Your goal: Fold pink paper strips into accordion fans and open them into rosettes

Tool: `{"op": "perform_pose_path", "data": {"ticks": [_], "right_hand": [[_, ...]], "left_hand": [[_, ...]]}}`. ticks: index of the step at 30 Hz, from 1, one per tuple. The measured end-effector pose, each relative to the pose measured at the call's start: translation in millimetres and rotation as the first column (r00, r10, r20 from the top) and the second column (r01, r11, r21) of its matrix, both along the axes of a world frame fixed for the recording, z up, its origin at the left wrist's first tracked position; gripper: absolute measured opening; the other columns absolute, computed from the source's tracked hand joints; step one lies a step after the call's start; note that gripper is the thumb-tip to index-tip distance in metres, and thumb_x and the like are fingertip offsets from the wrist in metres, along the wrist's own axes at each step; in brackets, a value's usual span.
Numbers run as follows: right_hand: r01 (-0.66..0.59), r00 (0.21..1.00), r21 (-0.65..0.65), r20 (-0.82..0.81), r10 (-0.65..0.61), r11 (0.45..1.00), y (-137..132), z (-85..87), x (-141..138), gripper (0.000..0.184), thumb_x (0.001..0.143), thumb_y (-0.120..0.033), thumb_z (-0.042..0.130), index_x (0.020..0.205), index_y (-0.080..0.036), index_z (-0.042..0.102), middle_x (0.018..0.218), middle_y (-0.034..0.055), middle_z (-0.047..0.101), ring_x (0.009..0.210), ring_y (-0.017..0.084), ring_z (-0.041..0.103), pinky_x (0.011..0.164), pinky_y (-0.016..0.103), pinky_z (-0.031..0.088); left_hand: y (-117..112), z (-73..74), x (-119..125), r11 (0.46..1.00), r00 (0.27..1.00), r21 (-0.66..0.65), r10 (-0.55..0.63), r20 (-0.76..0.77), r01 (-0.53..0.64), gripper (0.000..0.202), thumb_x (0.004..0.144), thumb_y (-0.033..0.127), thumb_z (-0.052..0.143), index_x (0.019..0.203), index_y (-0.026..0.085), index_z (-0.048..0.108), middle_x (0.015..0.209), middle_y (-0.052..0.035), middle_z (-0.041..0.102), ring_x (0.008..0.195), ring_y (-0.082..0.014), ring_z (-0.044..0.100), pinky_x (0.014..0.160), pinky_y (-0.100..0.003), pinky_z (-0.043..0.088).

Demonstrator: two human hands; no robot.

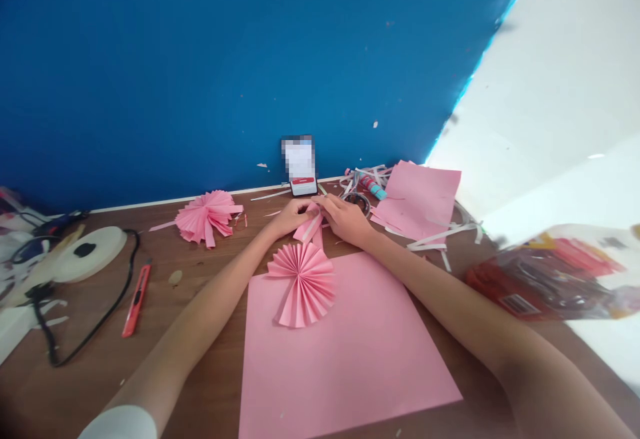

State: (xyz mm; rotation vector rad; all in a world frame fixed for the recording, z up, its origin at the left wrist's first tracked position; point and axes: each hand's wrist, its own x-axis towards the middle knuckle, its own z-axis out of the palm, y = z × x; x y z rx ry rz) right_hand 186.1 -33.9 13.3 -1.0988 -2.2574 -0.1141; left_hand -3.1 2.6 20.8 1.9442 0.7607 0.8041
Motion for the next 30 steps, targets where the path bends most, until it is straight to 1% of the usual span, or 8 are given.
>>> {"op": "perform_pose_path", "data": {"ticks": [3, 8, 13, 20, 25, 30], "right_hand": [[-0.005, 1.0, -0.005, -0.001, 0.005, 1.0, -0.4, 0.3, 0.0, 0.035, 0.095, -0.021, 0.036, 0.129, -0.024, 0.044, 0.104, 0.007, 0.063, 0.094, 0.019, 0.062, 0.07, 0.026, 0.047], [-0.005, 1.0, -0.036, 0.012, 0.005, 0.999, -1.2, 1.7, -0.5, 0.035, 0.096, -0.021, 0.036, 0.129, -0.024, 0.044, 0.104, 0.0063, 0.063, 0.094, 0.019, 0.062, 0.069, 0.025, 0.046], [0.005, 0.999, -0.032, 0.041, -0.004, 0.999, -0.7, 1.3, -0.3, 0.035, 0.096, -0.021, 0.035, 0.13, -0.023, 0.044, 0.104, 0.0068, 0.063, 0.091, 0.018, 0.062, 0.066, 0.025, 0.045], [0.022, 0.999, -0.03, 0.027, -0.021, 0.999, -1.1, 2.4, -0.4, 0.034, 0.095, -0.021, 0.037, 0.129, -0.023, 0.044, 0.103, 0.0066, 0.063, 0.09, 0.019, 0.062, 0.062, 0.024, 0.044], [0.005, 1.0, -0.05, 0.024, -0.004, 0.999, -1.1, 2.6, -0.3, 0.036, 0.095, -0.02, 0.036, 0.131, -0.023, 0.042, 0.105, 0.0067, 0.063, 0.091, 0.018, 0.062, 0.065, 0.025, 0.046], [0.014, 1.0, -0.043, 0.027, -0.013, 0.999, -0.6, 1.7, -0.4, 0.037, 0.095, -0.02, 0.037, 0.131, -0.022, 0.041, 0.104, 0.0073, 0.061, 0.095, 0.019, 0.061, 0.069, 0.026, 0.047]], "left_hand": [[0.0, 0.5, -0.2, 1.0, 1.0, -0.002, -0.01, -0.013, 0.01, 0.036, 0.084, 0.044, 0.052, 0.095, 0.012, 0.065, 0.091, -0.0038, 0.065, 0.09, -0.0187, 0.057, 0.085, -0.029, 0.044], [1.4, -2.6, 0.0, 1.0, 0.999, 0.007, 0.025, -0.029, -0.024, 0.037, 0.082, 0.046, 0.054, 0.088, 0.011, 0.064, 0.085, -0.0032, 0.063, 0.084, -0.0174, 0.056, 0.083, -0.029, 0.044], [2.6, -3.9, -0.5, 1.0, 0.999, 0.014, 0.004, -0.038, -0.003, 0.035, 0.083, 0.044, 0.053, 0.089, 0.011, 0.064, 0.086, -0.0032, 0.063, 0.084, -0.0167, 0.056, 0.082, -0.028, 0.044], [3.3, -2.8, -1.3, 1.0, 1.0, 0.013, -0.012, -0.026, 0.012, 0.032, 0.084, 0.041, 0.052, 0.089, 0.011, 0.063, 0.087, -0.0041, 0.064, 0.085, -0.0171, 0.057, 0.082, -0.028, 0.044], [4.0, -4.2, -1.3, 1.0, 0.999, 0.011, 0.011, -0.05, -0.011, 0.031, 0.083, 0.041, 0.053, 0.085, 0.011, 0.062, 0.084, -0.0033, 0.063, 0.082, -0.0164, 0.056, 0.081, -0.028, 0.044], [4.9, -5.3, -0.7, 1.0, 0.999, 0.026, 0.006, -0.031, -0.006, 0.03, 0.083, 0.039, 0.054, 0.083, 0.011, 0.061, 0.083, -0.003, 0.062, 0.08, -0.0156, 0.055, 0.08, -0.028, 0.043]]}}
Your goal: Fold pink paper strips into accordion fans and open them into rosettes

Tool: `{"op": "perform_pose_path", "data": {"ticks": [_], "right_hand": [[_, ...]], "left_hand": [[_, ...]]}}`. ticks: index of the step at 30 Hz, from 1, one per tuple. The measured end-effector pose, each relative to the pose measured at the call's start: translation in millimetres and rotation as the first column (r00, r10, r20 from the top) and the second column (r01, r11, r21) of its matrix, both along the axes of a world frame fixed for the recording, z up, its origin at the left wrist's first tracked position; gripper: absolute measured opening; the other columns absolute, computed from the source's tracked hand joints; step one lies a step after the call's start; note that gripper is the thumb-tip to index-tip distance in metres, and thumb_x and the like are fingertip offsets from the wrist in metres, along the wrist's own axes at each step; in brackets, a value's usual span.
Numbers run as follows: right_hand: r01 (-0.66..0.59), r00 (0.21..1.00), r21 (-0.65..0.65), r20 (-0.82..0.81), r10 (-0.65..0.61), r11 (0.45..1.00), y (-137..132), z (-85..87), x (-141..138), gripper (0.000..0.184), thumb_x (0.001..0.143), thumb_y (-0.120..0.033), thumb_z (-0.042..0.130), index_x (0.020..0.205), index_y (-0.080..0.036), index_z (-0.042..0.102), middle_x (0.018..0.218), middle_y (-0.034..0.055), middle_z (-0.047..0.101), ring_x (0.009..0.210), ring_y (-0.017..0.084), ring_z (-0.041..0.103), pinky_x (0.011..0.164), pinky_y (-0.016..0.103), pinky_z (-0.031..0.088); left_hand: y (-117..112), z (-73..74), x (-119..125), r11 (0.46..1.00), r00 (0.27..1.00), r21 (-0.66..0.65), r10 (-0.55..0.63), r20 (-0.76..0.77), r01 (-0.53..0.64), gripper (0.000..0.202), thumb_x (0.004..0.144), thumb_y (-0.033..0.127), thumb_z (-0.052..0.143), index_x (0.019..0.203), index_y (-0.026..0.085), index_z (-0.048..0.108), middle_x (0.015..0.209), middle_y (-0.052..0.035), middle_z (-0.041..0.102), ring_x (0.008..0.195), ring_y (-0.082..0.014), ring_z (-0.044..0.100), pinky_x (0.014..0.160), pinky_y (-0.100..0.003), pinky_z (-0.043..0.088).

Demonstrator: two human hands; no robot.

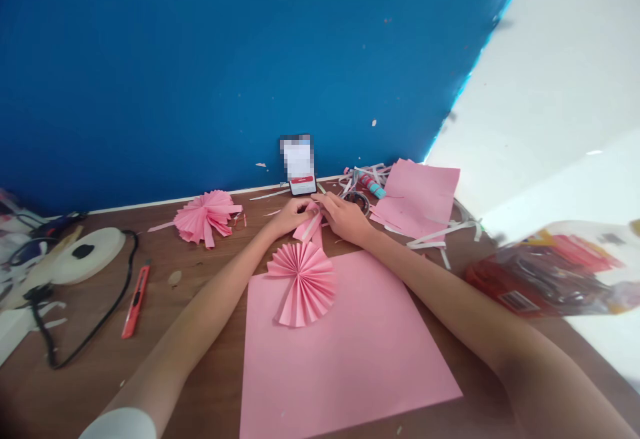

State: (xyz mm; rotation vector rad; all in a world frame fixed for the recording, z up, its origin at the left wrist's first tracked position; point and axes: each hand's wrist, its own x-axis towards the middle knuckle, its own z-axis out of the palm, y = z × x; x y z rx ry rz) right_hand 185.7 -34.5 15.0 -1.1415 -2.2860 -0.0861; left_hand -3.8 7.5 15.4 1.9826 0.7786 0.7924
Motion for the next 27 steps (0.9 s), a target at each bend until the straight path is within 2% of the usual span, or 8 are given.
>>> {"op": "perform_pose_path", "data": {"ticks": [11, 19, 27], "right_hand": [[0.006, 0.999, -0.015, 0.031, -0.006, 1.0, 0.6, -0.3, -1.3, 0.036, 0.096, -0.021, 0.033, 0.132, -0.022, 0.04, 0.107, 0.0087, 0.061, 0.093, 0.019, 0.061, 0.068, 0.027, 0.047], [0.02, 0.999, -0.004, 0.034, -0.02, 1.0, -0.5, 0.7, -2.1, 0.035, 0.098, -0.024, 0.029, 0.13, -0.02, 0.041, 0.102, 0.0088, 0.061, 0.089, 0.019, 0.061, 0.063, 0.025, 0.044], [0.033, 0.998, 0.002, 0.048, -0.033, 0.999, -0.8, 1.4, -1.9, 0.036, 0.097, -0.022, 0.03, 0.132, -0.02, 0.038, 0.104, 0.0086, 0.061, 0.088, 0.019, 0.062, 0.06, 0.025, 0.043]], "left_hand": [[-3.6, 4.1, 0.2, 1.0, 1.0, -0.02, -0.003, -0.01, 0.003, 0.029, 0.084, 0.037, 0.052, 0.087, 0.011, 0.064, 0.087, -0.0032, 0.065, 0.083, -0.0162, 0.058, 0.081, -0.027, 0.044], [-3.9, 3.9, 0.5, 1.0, 1.0, -0.011, -0.004, -0.004, 0.004, 0.029, 0.083, 0.037, 0.052, 0.082, 0.011, 0.061, 0.082, -0.0027, 0.063, 0.076, -0.0148, 0.055, 0.075, -0.026, 0.043], [-4.8, 3.0, 0.8, 1.0, 1.0, -0.013, 0.009, -0.026, -0.009, 0.028, 0.084, 0.036, 0.051, 0.084, 0.01, 0.061, 0.082, -0.0026, 0.063, 0.077, -0.0149, 0.055, 0.075, -0.026, 0.043]]}}
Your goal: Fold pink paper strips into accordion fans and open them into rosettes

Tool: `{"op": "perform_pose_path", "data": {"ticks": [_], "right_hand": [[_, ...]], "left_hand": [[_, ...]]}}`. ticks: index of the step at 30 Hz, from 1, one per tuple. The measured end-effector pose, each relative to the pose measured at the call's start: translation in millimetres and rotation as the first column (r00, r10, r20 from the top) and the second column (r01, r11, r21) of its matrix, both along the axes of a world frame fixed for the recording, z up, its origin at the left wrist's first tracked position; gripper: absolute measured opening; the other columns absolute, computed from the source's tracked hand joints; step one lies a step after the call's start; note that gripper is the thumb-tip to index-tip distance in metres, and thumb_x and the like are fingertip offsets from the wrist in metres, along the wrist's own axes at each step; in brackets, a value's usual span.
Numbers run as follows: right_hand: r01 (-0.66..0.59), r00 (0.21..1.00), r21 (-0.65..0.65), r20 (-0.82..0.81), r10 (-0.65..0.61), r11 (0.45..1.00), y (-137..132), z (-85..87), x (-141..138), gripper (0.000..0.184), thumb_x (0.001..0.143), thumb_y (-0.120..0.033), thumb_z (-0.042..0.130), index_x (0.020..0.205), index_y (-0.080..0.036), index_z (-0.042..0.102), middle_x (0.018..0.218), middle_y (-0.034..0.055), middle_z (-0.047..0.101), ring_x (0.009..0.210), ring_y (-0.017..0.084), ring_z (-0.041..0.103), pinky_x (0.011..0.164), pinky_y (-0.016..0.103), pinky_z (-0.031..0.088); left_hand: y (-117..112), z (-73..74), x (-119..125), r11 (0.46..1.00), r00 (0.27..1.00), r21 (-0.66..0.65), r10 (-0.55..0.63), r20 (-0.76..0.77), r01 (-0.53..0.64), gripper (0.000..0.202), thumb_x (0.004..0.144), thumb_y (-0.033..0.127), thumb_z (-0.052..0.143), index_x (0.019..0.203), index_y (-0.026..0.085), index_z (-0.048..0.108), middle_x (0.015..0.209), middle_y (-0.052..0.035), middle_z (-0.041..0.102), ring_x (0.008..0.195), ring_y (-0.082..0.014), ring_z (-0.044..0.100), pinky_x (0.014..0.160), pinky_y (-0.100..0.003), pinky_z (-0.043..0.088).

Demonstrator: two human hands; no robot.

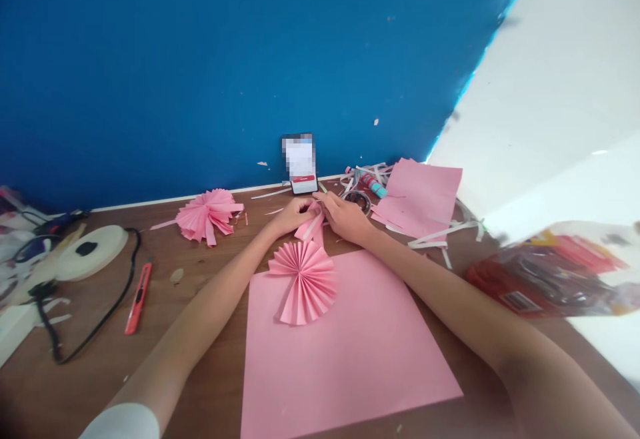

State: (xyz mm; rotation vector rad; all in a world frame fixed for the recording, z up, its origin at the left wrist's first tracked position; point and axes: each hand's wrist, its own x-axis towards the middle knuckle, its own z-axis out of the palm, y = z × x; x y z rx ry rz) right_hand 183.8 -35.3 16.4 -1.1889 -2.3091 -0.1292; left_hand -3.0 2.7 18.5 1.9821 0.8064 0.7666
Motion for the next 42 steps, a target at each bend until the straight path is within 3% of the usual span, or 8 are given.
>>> {"op": "perform_pose_path", "data": {"ticks": [4, 13, 19, 25, 30, 34, 42], "right_hand": [[-0.015, 1.0, 0.005, -0.003, 0.015, 1.0, -0.3, -0.5, -0.7, 0.033, 0.097, -0.022, 0.03, 0.128, -0.02, 0.041, 0.106, 0.0093, 0.061, 0.086, 0.019, 0.062, 0.059, 0.025, 0.042], [-0.018, 1.0, 0.018, -0.014, 0.018, 1.0, -1.7, 0.3, -0.2, 0.029, 0.095, -0.022, 0.033, 0.122, -0.018, 0.045, 0.103, 0.0091, 0.06, 0.08, 0.018, 0.061, 0.057, 0.024, 0.04], [-0.011, 1.0, 0.036, 0.001, 0.011, 0.999, -1.8, -0.9, 1.1, 0.033, 0.093, -0.019, 0.036, 0.125, -0.018, 0.045, 0.105, 0.0093, 0.059, 0.083, 0.018, 0.06, 0.055, 0.024, 0.04], [-0.059, 0.998, 0.101, 0.012, 0.058, 0.993, 0.6, -6.5, 5.1, 0.031, 0.091, -0.017, 0.037, 0.118, -0.019, 0.053, 0.105, 0.0086, 0.059, 0.083, 0.017, 0.059, 0.061, 0.025, 0.043], [-0.014, 0.998, 0.128, -0.052, 0.021, 0.992, -1.3, -4.7, 3.6, 0.033, 0.091, -0.02, 0.04, 0.122, -0.019, 0.052, 0.102, 0.0087, 0.061, 0.089, 0.019, 0.06, 0.065, 0.027, 0.045], [-0.05, 0.997, 0.123, -0.056, 0.057, 0.991, -0.9, -3.6, 2.3, 0.023, 0.094, -0.024, 0.039, 0.109, -0.019, 0.057, 0.103, 0.008, 0.062, 0.092, 0.019, 0.06, 0.069, 0.027, 0.044], [-0.032, 0.997, 0.101, -0.061, 0.039, 0.994, 1.8, -4.5, 2.3, 0.022, 0.097, -0.024, 0.033, 0.099, -0.019, 0.055, 0.095, 0.0077, 0.062, 0.09, 0.019, 0.059, 0.068, 0.027, 0.042]], "left_hand": [[0.5, -0.5, 0.1, 1.0, 1.0, -0.006, 0.001, -0.023, -0.001, 0.031, 0.084, 0.039, 0.05, 0.084, 0.011, 0.062, 0.081, -0.0026, 0.063, 0.075, -0.0154, 0.056, 0.073, -0.026, 0.043], [6.9, -6.1, 2.2, 1.0, 0.997, -0.029, 0.011, 0.081, -0.009, 0.034, 0.084, 0.042, 0.053, 0.093, 0.012, 0.066, 0.092, -0.0053, 0.067, 0.092, -0.0198, 0.058, 0.087, -0.03, 0.043], [5.8, -2.7, 2.8, 0.997, 0.991, -0.064, 0.054, 0.124, -0.046, 0.03, 0.083, 0.038, 0.055, 0.087, 0.011, 0.066, 0.085, -0.0043, 0.066, 0.083, -0.0166, 0.057, 0.08, -0.027, 0.043], [6.0, -1.2, 1.7, 0.975, 0.962, -0.138, 0.197, 0.191, -0.172, 0.026, 0.082, 0.035, 0.055, 0.083, 0.011, 0.064, 0.079, -0.0033, 0.063, 0.074, -0.0141, 0.054, 0.07, -0.024, 0.042], [5.9, -1.5, 1.4, 0.991, 0.974, -0.076, 0.121, 0.194, -0.108, 0.025, 0.083, 0.035, 0.055, 0.083, 0.011, 0.062, 0.081, -0.0027, 0.063, 0.076, -0.014, 0.054, 0.073, -0.024, 0.041], [4.8, -0.7, 1.4, 0.996, 0.984, -0.028, 0.089, 0.156, -0.085, 0.03, 0.084, 0.04, 0.054, 0.082, 0.011, 0.062, 0.078, -0.0021, 0.062, 0.076, -0.0141, 0.053, 0.073, -0.025, 0.041], [3.1, 0.6, 0.5, 0.994, 0.98, -0.1, 0.052, 0.19, -0.034, 0.032, 0.08, 0.043, 0.059, 0.084, 0.011, 0.063, 0.082, -0.0027, 0.063, 0.079, -0.0146, 0.055, 0.075, -0.025, 0.042]]}}
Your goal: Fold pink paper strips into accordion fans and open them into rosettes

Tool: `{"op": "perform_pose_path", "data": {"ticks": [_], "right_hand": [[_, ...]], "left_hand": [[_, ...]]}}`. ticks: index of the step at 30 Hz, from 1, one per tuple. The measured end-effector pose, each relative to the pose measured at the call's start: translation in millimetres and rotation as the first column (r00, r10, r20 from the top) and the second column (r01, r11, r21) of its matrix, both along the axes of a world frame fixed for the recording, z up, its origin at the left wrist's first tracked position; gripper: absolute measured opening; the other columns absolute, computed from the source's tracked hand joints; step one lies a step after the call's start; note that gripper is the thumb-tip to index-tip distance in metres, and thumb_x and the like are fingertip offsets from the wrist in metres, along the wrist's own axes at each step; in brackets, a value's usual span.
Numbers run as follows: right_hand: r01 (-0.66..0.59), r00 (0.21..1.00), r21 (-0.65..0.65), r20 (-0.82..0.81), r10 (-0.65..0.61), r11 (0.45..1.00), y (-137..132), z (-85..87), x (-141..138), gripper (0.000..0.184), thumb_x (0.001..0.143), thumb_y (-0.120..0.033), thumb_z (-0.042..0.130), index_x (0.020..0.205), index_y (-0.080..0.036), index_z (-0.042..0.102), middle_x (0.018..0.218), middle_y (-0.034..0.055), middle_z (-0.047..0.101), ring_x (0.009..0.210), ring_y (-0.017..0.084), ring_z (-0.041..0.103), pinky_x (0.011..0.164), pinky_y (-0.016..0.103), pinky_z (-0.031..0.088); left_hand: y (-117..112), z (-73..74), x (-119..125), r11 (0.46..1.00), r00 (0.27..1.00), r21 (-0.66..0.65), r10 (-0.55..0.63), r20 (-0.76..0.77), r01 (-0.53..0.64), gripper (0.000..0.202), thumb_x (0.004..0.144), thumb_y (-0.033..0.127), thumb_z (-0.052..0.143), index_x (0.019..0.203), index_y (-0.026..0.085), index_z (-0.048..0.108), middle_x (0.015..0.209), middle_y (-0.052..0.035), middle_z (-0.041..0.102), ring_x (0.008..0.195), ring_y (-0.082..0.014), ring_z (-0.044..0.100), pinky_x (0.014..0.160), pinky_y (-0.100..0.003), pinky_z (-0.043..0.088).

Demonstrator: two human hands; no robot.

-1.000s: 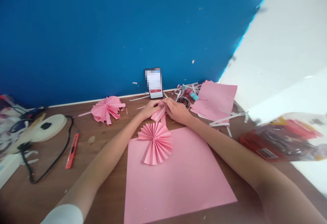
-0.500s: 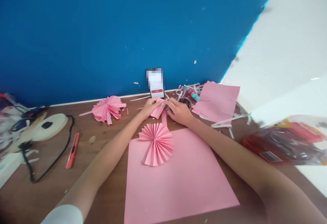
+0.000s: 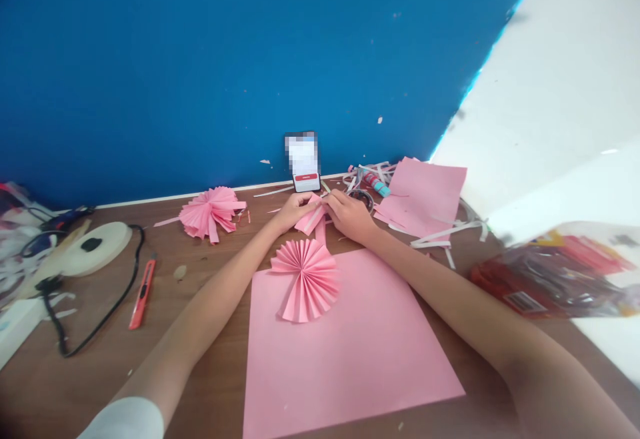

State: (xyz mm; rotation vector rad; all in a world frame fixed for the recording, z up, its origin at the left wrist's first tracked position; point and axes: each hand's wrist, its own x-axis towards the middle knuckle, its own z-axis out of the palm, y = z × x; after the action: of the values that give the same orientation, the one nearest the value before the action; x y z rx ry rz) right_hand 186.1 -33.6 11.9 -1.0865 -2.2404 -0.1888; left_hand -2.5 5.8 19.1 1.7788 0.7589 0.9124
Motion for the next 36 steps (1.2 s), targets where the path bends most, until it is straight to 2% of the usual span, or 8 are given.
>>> {"op": "perform_pose_path", "data": {"ticks": [3, 6, 12, 18, 22, 25, 31, 36], "right_hand": [[-0.013, 1.0, -0.054, 0.016, 0.014, 0.998, -0.8, 2.3, 0.0, 0.023, 0.098, -0.024, 0.031, 0.096, -0.019, 0.053, 0.095, 0.0079, 0.061, 0.089, 0.019, 0.059, 0.067, 0.027, 0.041], [-0.028, 1.0, -0.144, 0.002, 0.028, 0.989, -2.7, 5.1, 1.5, 0.022, 0.098, -0.026, 0.029, 0.096, -0.019, 0.05, 0.093, 0.0074, 0.062, 0.081, 0.018, 0.06, 0.063, 0.026, 0.039], [-0.052, 0.992, -0.141, -0.124, 0.034, 0.989, -4.9, 3.0, 6.6, 0.016, 0.095, -0.027, 0.036, 0.097, -0.02, 0.051, 0.079, 0.0037, 0.065, 0.07, 0.018, 0.061, 0.06, 0.026, 0.037], [0.227, 0.918, -0.072, -0.317, -0.238, 0.971, -0.1, 0.4, 8.0, 0.009, 0.084, -0.022, 0.046, 0.088, -0.02, 0.054, 0.067, 0.0015, 0.062, 0.057, 0.017, 0.056, 0.059, 0.027, 0.038], [0.376, 0.835, -0.109, -0.391, -0.387, 0.92, 5.2, 2.1, 9.5, 0.016, 0.084, -0.024, 0.046, 0.096, -0.02, 0.056, 0.074, 0.0046, 0.066, 0.064, 0.021, 0.06, 0.061, 0.03, 0.041], [0.362, 0.835, -0.156, -0.384, -0.394, 0.919, 8.1, 3.1, 9.9, 0.033, 0.085, -0.026, 0.047, 0.117, -0.019, 0.052, 0.08, 0.005, 0.068, 0.066, 0.022, 0.061, 0.062, 0.032, 0.044], [0.138, 0.962, -0.032, -0.234, -0.142, 0.99, 1.2, 5.2, 3.1, 0.038, 0.093, -0.033, 0.041, 0.127, -0.02, 0.049, 0.109, 0.01, 0.065, 0.1, 0.025, 0.059, 0.083, 0.036, 0.047], [0.043, 0.995, -0.016, -0.089, -0.044, 0.999, -4.4, 6.0, -1.9, 0.065, 0.086, -0.05, 0.053, 0.14, -0.019, 0.036, 0.119, 0.0119, 0.06, 0.108, 0.028, 0.056, 0.086, 0.038, 0.048]], "left_hand": [[3.6, -3.6, 0.3, 0.996, 0.997, -0.065, 0.066, 0.036, -0.064, 0.032, 0.079, 0.042, 0.06, 0.086, 0.011, 0.065, 0.083, -0.004, 0.065, 0.079, -0.0155, 0.056, 0.075, -0.026, 0.043], [8.5, -9.1, -0.3, 0.978, 0.963, -0.122, 0.191, 0.189, -0.17, 0.029, 0.079, 0.04, 0.06, 0.09, 0.013, 0.064, 0.087, -0.0041, 0.065, 0.08, -0.0152, 0.057, 0.074, -0.025, 0.043], [16.0, -13.5, -6.0, 0.874, 0.729, -0.342, 0.479, 0.489, -0.344, 0.028, 0.077, 0.043, 0.064, 0.084, 0.016, 0.058, 0.076, 0.001, 0.057, 0.068, -0.0102, 0.054, 0.063, -0.021, 0.042], [20.6, -14.1, -9.5, 0.805, 0.596, -0.452, 0.591, 0.544, -0.385, 0.029, 0.075, 0.042, 0.066, 0.087, 0.017, 0.056, 0.076, 0.0005, 0.055, 0.068, -0.0103, 0.055, 0.059, -0.02, 0.043], [18.4, -14.3, -6.8, 0.821, 0.68, -0.381, 0.568, 0.463, -0.425, 0.033, 0.077, 0.048, 0.063, 0.091, 0.018, 0.058, 0.074, 0.0011, 0.054, 0.064, -0.0093, 0.053, 0.053, -0.018, 0.039], [14.4, -12.9, -4.5, 0.864, 0.773, -0.265, 0.503, 0.386, -0.429, 0.033, 0.079, 0.049, 0.061, 0.087, 0.017, 0.06, 0.068, 0.0019, 0.052, 0.055, -0.0069, 0.046, 0.048, -0.017, 0.034], [10.8, -11.4, -2.9, 0.918, 0.862, -0.172, 0.395, 0.316, -0.358, 0.027, 0.081, 0.042, 0.061, 0.087, 0.016, 0.059, 0.07, 0.0014, 0.054, 0.053, -0.0067, 0.047, 0.045, -0.017, 0.037], [12.0, -12.2, -2.5, 0.927, 0.892, -0.235, 0.354, 0.28, -0.294, 0.023, 0.079, 0.035, 0.062, 0.093, 0.017, 0.055, 0.08, 0.0001, 0.059, 0.059, -0.0078, 0.055, 0.054, -0.02, 0.049]]}}
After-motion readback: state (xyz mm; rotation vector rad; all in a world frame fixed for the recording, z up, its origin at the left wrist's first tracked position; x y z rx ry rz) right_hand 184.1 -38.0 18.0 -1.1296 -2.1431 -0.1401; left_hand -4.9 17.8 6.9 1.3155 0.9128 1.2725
